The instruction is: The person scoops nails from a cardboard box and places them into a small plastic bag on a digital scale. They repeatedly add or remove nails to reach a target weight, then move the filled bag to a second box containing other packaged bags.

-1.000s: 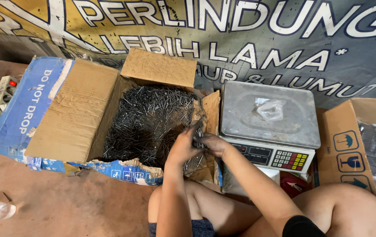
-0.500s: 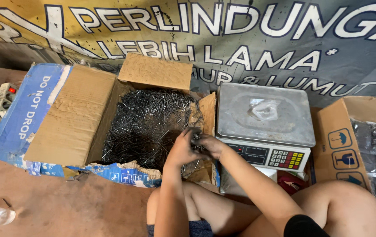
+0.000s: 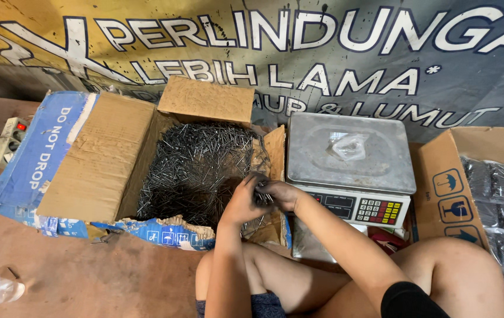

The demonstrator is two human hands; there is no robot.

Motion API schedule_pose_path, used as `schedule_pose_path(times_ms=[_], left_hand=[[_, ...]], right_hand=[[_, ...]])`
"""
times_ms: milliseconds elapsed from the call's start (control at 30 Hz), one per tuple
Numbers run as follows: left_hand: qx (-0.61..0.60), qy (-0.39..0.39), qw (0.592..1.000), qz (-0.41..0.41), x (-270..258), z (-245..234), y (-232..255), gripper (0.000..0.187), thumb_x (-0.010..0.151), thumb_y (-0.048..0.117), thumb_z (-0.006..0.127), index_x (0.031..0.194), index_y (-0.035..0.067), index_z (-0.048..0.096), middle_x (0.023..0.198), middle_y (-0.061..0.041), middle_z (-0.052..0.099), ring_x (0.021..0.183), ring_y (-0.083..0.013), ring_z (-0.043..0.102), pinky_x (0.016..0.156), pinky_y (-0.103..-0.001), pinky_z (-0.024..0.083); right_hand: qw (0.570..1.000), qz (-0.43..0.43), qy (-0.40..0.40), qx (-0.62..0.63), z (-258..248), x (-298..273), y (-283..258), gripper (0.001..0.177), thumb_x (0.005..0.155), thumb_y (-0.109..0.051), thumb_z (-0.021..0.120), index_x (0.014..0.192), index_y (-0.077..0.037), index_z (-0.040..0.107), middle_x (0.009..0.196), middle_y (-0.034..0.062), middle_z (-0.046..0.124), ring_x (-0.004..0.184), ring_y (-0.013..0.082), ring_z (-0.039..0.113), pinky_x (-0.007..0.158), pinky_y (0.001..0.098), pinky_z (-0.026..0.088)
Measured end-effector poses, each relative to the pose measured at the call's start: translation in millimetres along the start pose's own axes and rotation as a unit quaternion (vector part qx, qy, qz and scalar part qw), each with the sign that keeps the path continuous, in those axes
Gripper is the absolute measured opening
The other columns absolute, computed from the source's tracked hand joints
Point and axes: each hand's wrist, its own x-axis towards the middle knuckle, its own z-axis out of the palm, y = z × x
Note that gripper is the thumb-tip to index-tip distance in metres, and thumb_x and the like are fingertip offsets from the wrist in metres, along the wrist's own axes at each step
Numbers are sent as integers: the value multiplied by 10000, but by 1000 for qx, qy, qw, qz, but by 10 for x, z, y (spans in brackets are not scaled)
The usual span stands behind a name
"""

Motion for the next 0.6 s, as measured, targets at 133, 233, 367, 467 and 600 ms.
schedule_pose_path(times_ms=[133, 233, 367, 467, 600], left_hand=[[2, 6, 1000, -20, 9, -40, 78, 646, 541, 185, 858, 1122, 17, 631, 1058, -230, 628, 1054, -456, 604, 929, -514, 495], [26, 3, 999, -46, -5, -20, -14, 628, 558, 143, 861, 1129, 17, 632, 1062, -212, 639, 1055, -424, 623, 946, -472, 496], [14, 16, 1000, -18, -9, -49, -64, 608, 542, 153, 862, 1097, 25, 649, 1026, -216, 661, 1043, -429, 626, 946, -480, 488], [0, 23, 1000, -9, -19, -61, -78, 590, 546, 169, 862, 1088, 45, 664, 1011, -199, 679, 1035, -415, 634, 939, -473, 491], [-4, 33, 999, -1, -11, -57, 34, 592, 559, 192, 865, 1093, 36, 662, 994, -206, 682, 1016, -415, 639, 923, -475, 499]], right_hand=[[1000, -5, 26, 0, -24, 69, 82, 342, 838, -115, 752, 1114, 56, 643, 1028, 184, 697, 935, 286, 702, 778, 405, 583], [999, -2, 34, -27, 29, 64, 112, 332, 846, -139, 755, 1091, 56, 645, 990, 191, 694, 938, 271, 702, 792, 387, 588], [999, -27, 24, -30, 94, 2, 99, 297, 848, -154, 745, 1038, 54, 649, 883, 153, 686, 803, 231, 705, 702, 335, 593], [999, -34, 7, -29, 82, -12, 117, 306, 822, -98, 748, 1055, 70, 643, 926, 162, 686, 846, 252, 712, 727, 339, 593], [1000, -27, 2, -2, -25, 80, 143, 332, 832, -122, 733, 1083, 74, 641, 954, 166, 687, 871, 271, 718, 708, 343, 607]])
